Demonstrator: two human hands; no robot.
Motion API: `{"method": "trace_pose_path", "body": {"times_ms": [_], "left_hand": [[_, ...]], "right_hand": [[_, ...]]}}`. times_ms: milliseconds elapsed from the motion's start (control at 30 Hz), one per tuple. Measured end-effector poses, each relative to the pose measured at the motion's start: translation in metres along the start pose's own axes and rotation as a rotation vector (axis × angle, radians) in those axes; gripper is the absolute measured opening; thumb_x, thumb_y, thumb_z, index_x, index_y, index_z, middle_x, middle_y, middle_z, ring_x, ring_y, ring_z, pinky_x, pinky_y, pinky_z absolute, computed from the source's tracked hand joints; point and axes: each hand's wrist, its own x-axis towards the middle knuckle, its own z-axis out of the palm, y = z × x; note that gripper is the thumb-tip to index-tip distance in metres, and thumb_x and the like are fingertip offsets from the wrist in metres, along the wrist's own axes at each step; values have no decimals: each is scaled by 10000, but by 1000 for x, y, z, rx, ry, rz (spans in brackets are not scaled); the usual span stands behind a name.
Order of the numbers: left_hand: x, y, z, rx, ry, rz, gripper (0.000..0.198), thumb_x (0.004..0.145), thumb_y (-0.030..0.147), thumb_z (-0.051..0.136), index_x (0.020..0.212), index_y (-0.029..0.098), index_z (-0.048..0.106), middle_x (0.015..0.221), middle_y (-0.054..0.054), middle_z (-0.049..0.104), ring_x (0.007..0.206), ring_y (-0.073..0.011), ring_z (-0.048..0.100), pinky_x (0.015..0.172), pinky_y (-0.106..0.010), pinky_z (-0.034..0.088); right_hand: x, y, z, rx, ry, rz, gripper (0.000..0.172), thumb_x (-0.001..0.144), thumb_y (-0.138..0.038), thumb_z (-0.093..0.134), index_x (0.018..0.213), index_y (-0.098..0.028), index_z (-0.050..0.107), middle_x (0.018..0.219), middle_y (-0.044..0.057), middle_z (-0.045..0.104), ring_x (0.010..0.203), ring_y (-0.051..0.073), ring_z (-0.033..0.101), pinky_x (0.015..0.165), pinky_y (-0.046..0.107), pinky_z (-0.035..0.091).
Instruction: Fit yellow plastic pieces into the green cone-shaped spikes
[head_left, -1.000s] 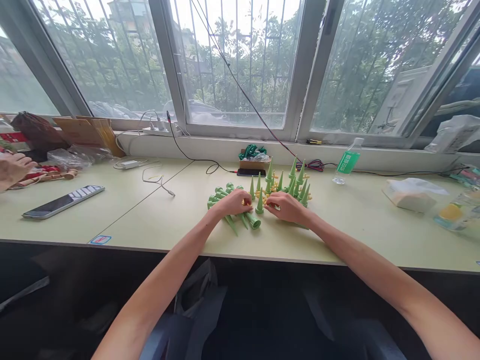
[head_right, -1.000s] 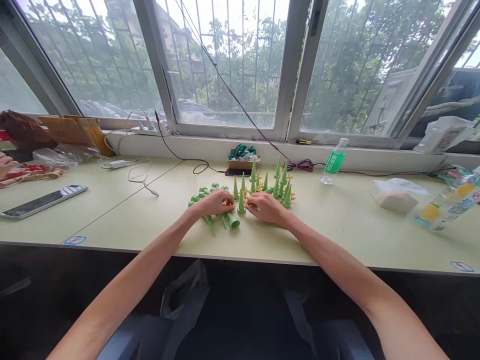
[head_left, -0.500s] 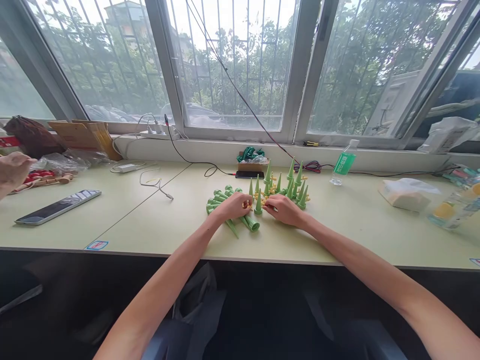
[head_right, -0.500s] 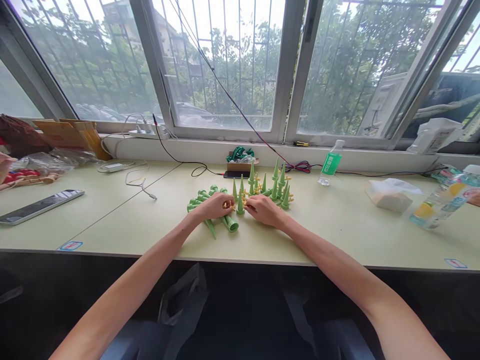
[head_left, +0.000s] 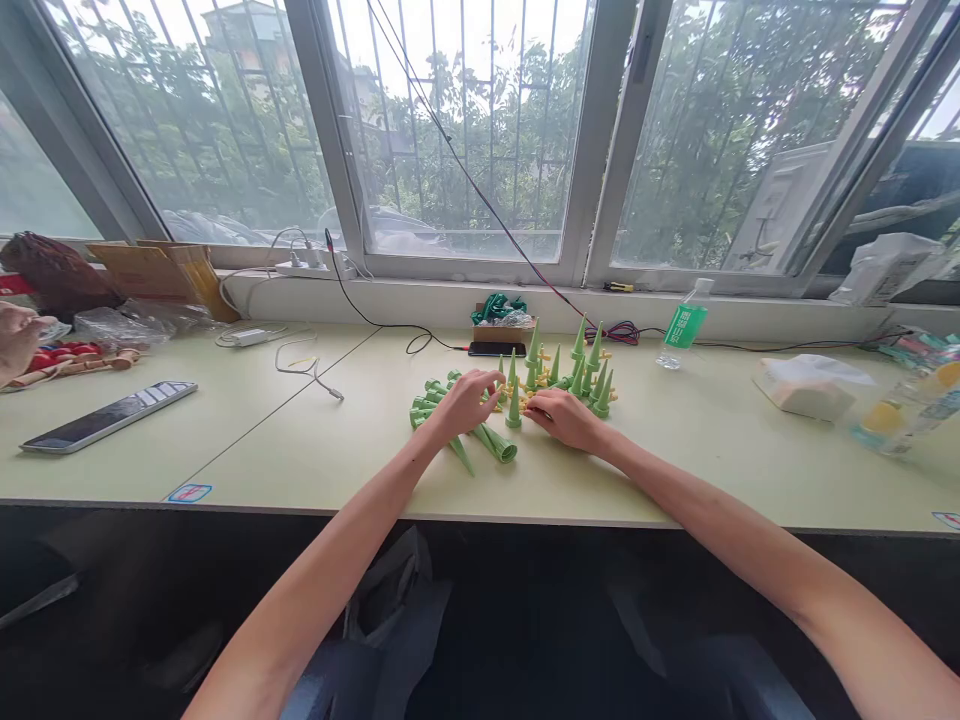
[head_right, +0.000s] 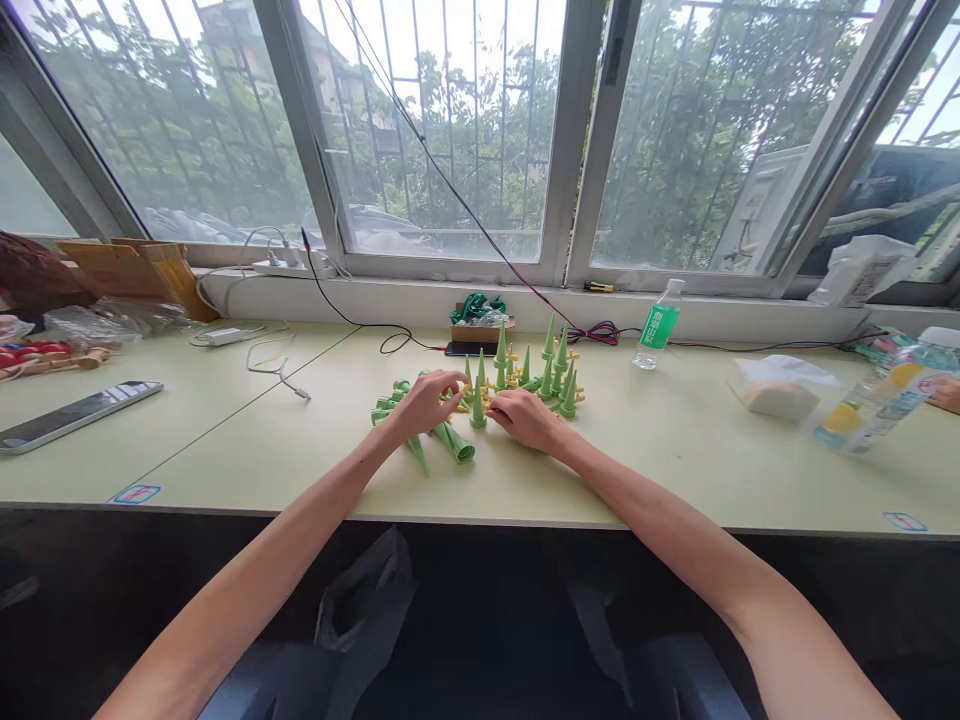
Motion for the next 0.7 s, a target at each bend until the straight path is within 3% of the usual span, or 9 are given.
{"method": "trace_pose_path", "body": {"times_ms": [133, 333, 533, 700], "left_hand": [[0, 0, 0, 15, 8, -21, 228, 902, 172, 506, 1077, 194, 650, 838, -44, 667, 838, -191, 609, 761, -293, 451], [1, -6, 0, 27, -139, -89, 152, 855, 197, 564, 920, 188, 702, 735, -21, 666, 691, -162, 587, 681, -268, 429], [-1, -5, -8, 65, -107, -106, 173, 830, 312, 596, 762, 181, 686, 677, -20, 647, 626, -146, 549, 646, -263, 408], [-3, -3, -10, 57, -199, -78, 198, 803, 213, 520, 641, 177, 627, 612, -14, 608, 584, -136, 507, 605, -262, 379]], "right_hand": [[0, 1, 0, 11, -5, 1, 258, 1002, -275, 485, 814, -172, 627, 826, 71, 656, 751, 177, 589, 709, 290, 431], [0, 2, 0, 23, -8, 4, 250, 1001, -271, 485, 833, -169, 638, 840, 73, 659, 765, 179, 592, 717, 297, 440], [0, 1, 0, 14, -4, 9, 250, 999, -265, 488, 819, -170, 634, 836, 71, 655, 763, 177, 594, 712, 295, 439], [-1, -1, -1, 21, -7, 12, 245, 995, -257, 492, 819, -172, 639, 831, 68, 654, 756, 173, 591, 696, 289, 436]]}}
